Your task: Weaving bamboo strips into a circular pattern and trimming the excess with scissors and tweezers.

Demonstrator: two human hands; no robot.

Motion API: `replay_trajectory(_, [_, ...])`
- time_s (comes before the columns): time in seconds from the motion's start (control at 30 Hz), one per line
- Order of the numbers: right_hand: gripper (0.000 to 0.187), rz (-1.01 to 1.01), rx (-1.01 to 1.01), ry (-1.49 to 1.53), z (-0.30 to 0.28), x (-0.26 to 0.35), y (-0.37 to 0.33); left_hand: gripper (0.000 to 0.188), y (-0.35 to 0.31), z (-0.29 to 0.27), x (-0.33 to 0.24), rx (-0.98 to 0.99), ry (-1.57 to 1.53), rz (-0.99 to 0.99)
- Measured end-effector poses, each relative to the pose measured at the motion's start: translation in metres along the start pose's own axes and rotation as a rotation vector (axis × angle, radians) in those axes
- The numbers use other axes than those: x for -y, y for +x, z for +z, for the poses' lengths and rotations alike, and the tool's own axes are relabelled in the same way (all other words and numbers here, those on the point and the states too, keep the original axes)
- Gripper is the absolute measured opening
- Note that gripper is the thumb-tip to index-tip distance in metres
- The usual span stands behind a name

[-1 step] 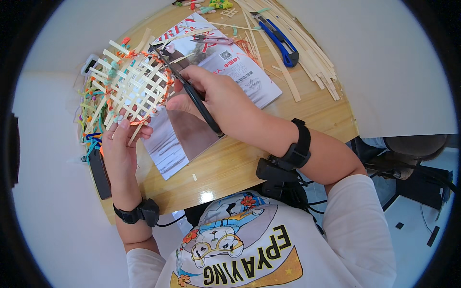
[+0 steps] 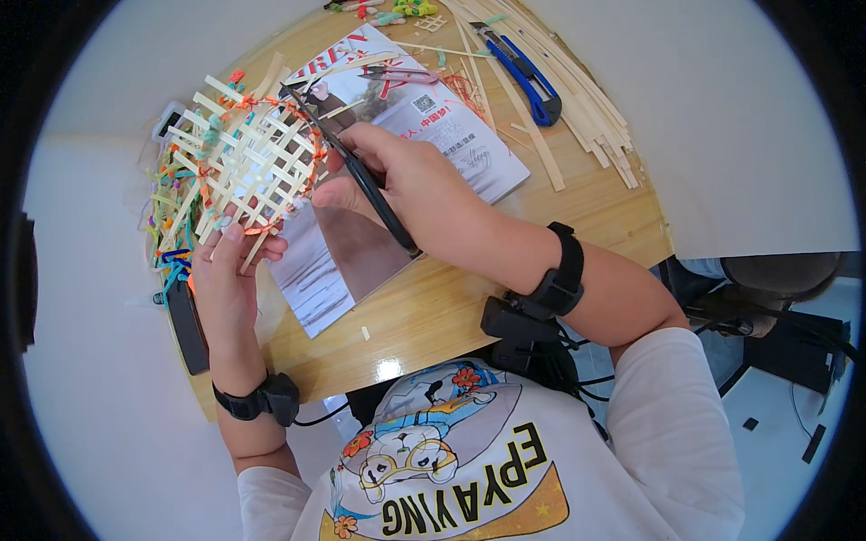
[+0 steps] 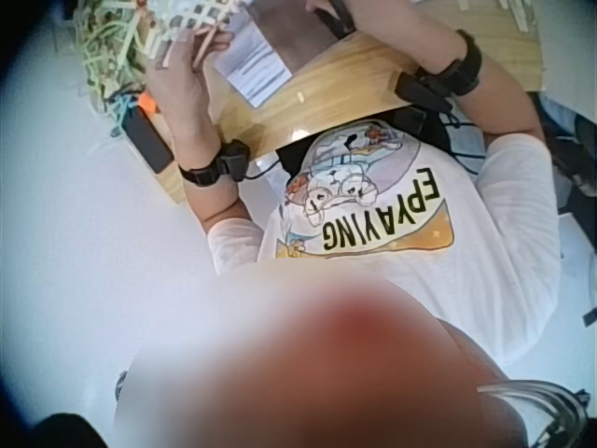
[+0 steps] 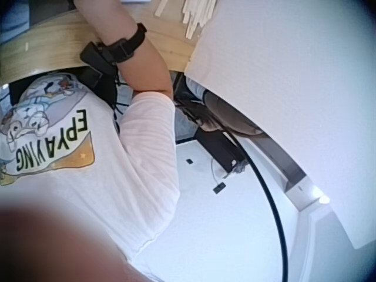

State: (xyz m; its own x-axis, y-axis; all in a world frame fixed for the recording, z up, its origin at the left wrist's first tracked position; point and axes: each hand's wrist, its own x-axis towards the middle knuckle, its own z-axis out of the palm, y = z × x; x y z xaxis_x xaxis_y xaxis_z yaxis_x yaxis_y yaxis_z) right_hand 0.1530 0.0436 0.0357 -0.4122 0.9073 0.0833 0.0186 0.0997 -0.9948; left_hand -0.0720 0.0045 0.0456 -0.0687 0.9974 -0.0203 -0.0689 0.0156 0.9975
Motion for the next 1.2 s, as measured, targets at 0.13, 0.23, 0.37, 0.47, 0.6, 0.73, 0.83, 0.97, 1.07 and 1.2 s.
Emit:
replay_trajectory(0.13, [0.042,-0.01,-0.012,-0.047,0.0,-0.002,0.0,0.037,-0.001,0.0,-0.001,-0.007,0.002,-0.003])
replay_trajectory(0.23, [0.041,0.021,-0.01,-0.11,-0.001,0.002,0.0,0.037,0.0,-0.004,-0.001,0.005,0.001,-0.005])
replay_trajectory(0.37, [0.039,0.024,-0.01,-0.104,-0.002,0.001,-0.001,0.037,0.002,-0.004,-0.002,-0.004,-0.012,-0.004])
replay_trajectory(0.47, [0.04,0.025,0.014,-0.103,-0.003,0.003,-0.001,0.038,0.003,-0.006,-0.001,0.015,-0.027,0.007])
replay_trajectory(0.6, [0.048,0.066,0.089,-0.03,-0.003,0.0,-0.002,0.038,0.003,-0.008,0.0,0.021,-0.028,0.006])
replay_trajectory(0.73, [0.062,-0.051,0.091,-0.154,-0.004,-0.001,-0.002,0.043,0.004,-0.009,0.0,-0.007,0.0,-0.007])
replay_trajectory(0.83, [0.067,-0.04,0.115,-0.208,-0.006,-0.001,-0.001,0.043,0.003,-0.008,-0.002,0.002,0.012,-0.012])
replay_trajectory(0.97, [0.068,-0.066,0.079,-0.203,-0.005,-0.003,0.0,0.046,0.003,-0.007,-0.006,-0.004,0.02,-0.023])
replay_trajectory(1.07, [0.061,-0.011,0.069,-0.152,-0.005,0.002,0.0,0.047,0.004,-0.01,-0.006,0.019,0.028,-0.025])
replay_trajectory(1.2, [0.059,-0.014,0.085,-0.108,-0.005,0.002,0.0,0.046,0.004,-0.012,-0.007,0.012,0.02,-0.033])
